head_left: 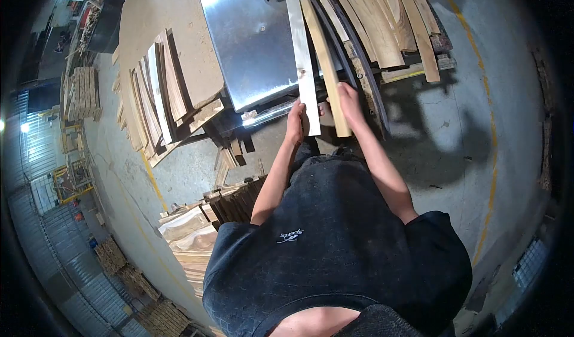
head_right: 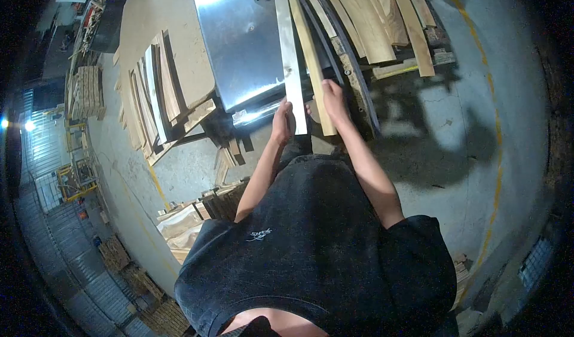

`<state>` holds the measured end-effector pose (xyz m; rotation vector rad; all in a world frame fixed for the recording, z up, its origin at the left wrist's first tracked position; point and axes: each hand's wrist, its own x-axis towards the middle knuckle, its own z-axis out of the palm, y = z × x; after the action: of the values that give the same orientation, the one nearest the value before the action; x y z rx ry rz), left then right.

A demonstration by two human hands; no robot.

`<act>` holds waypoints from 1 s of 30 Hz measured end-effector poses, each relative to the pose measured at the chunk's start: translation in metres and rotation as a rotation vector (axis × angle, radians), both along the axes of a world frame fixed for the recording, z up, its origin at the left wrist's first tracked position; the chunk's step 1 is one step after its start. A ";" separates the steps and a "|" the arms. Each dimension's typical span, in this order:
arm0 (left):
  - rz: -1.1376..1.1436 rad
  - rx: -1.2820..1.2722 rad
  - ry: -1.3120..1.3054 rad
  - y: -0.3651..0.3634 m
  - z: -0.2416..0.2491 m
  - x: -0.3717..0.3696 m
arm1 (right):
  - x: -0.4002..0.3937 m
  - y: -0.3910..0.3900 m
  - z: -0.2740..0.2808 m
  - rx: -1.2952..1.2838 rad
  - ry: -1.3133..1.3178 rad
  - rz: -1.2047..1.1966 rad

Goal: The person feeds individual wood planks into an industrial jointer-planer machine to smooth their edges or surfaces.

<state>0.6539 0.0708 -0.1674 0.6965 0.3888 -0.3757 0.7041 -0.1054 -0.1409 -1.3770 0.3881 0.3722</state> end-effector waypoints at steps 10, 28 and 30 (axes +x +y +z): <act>-0.044 0.661 -0.117 0.002 -0.003 -0.009 | -0.032 -0.075 0.069 -0.836 -0.640 0.050; 0.153 2.067 -0.398 -0.098 -0.026 0.203 | -0.009 -0.082 0.017 -0.834 -0.521 0.042; 0.205 2.076 -0.427 -0.090 -0.023 0.229 | -0.003 -0.075 0.024 -0.837 -0.486 0.071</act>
<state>0.8831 -0.0195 -0.1905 2.6580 0.3248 0.5805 0.7016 -0.1804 -0.1164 -2.2342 0.0760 -0.1052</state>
